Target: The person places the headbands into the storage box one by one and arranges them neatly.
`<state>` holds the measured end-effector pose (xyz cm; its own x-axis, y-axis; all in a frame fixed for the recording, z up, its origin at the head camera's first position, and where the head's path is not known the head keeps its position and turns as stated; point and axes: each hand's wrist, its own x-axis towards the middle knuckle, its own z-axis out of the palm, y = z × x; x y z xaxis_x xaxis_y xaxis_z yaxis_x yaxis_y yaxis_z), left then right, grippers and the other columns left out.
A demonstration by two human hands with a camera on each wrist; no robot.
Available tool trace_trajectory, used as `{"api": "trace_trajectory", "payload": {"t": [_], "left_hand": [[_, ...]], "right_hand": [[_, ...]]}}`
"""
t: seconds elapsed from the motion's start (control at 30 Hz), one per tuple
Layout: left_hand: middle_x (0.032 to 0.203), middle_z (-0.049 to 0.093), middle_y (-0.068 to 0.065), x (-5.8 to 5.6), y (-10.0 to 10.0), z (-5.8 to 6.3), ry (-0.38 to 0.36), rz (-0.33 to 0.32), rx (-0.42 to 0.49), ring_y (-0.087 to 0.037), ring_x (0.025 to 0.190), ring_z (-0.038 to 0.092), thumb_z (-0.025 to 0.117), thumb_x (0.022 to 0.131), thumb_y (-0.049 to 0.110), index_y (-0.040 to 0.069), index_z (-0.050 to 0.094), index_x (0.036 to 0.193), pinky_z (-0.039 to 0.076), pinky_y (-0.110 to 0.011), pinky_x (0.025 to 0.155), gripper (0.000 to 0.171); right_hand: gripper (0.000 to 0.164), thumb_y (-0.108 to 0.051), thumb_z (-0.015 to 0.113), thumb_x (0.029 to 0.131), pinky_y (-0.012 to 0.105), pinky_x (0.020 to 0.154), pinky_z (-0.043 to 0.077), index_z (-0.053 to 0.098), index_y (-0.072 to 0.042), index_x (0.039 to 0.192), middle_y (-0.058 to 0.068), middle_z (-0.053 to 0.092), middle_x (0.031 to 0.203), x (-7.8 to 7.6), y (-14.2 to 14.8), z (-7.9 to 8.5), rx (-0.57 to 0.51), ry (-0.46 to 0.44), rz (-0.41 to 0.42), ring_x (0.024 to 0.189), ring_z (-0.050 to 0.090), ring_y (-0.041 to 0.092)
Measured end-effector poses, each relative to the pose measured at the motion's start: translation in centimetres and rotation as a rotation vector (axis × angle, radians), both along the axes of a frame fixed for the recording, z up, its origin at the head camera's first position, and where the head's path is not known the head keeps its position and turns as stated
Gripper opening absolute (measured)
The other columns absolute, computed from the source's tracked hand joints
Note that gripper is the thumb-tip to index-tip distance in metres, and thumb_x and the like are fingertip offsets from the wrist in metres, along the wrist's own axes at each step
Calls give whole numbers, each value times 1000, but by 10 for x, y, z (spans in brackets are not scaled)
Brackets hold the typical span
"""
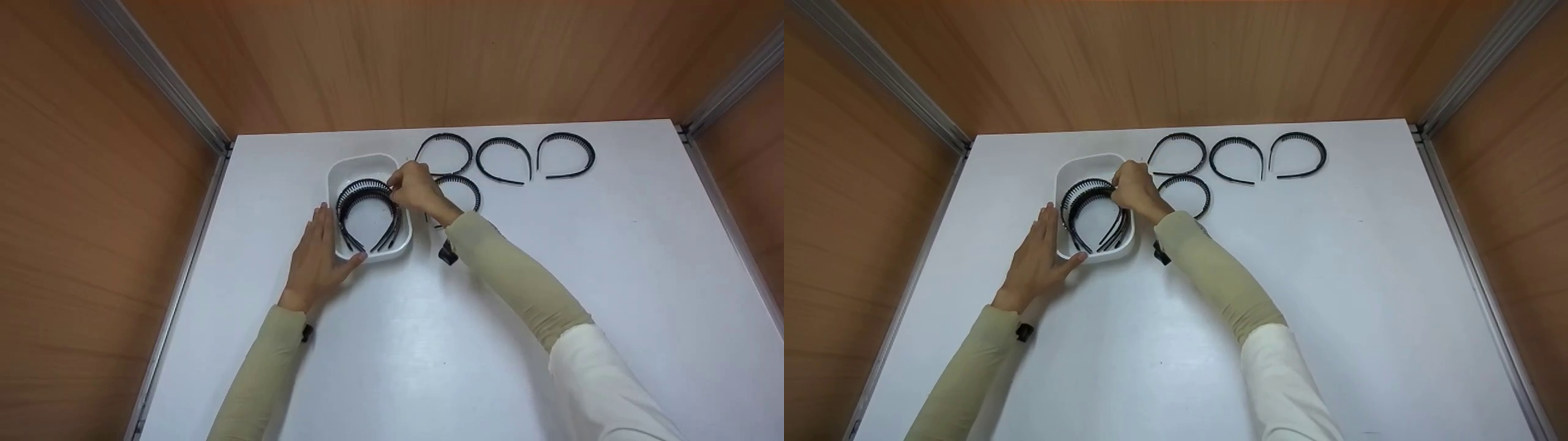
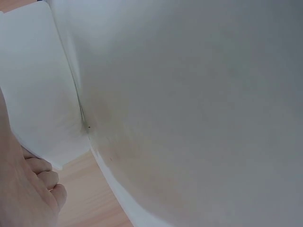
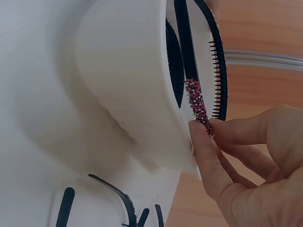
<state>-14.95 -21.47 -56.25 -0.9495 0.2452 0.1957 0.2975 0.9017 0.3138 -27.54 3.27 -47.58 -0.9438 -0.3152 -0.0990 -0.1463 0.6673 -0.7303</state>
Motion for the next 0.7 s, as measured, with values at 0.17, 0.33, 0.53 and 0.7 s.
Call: {"api": "trace_trajectory", "payload": {"t": [0.17,0.33,0.53,0.7], "left_hand": [[177,11,-25,0,1,1,-19,18,-15,-36,166,14,56,96,78,-6,10,169,16,-45,136,120],[179,8,-21,0,2,1,-49,40,-22,-32,167,11,50,95,84,-2,9,170,16,-44,136,122],[179,8,-21,-1,2,0,-57,36,-18,-32,167,10,49,95,84,-2,10,170,15,-45,136,121],[179,9,-21,-1,1,0,-43,36,-20,-33,167,12,51,95,84,-2,11,170,15,-45,136,121]], "right_hand": [[35,5,69,85,32,82,62,81,2,118,16,80,112,2,-6,1,18,-17,4,97,68,22],[37,8,67,82,28,73,57,81,5,116,17,79,113,2,-13,0,55,10,12,92,65,20],[34,9,68,81,31,76,59,80,7,112,18,78,113,1,-20,-1,104,19,12,91,63,21],[16,11,67,80,26,49,39,68,-3,73,5,60,74,2,-24,-1,118,18,23,63,49,15]]}}
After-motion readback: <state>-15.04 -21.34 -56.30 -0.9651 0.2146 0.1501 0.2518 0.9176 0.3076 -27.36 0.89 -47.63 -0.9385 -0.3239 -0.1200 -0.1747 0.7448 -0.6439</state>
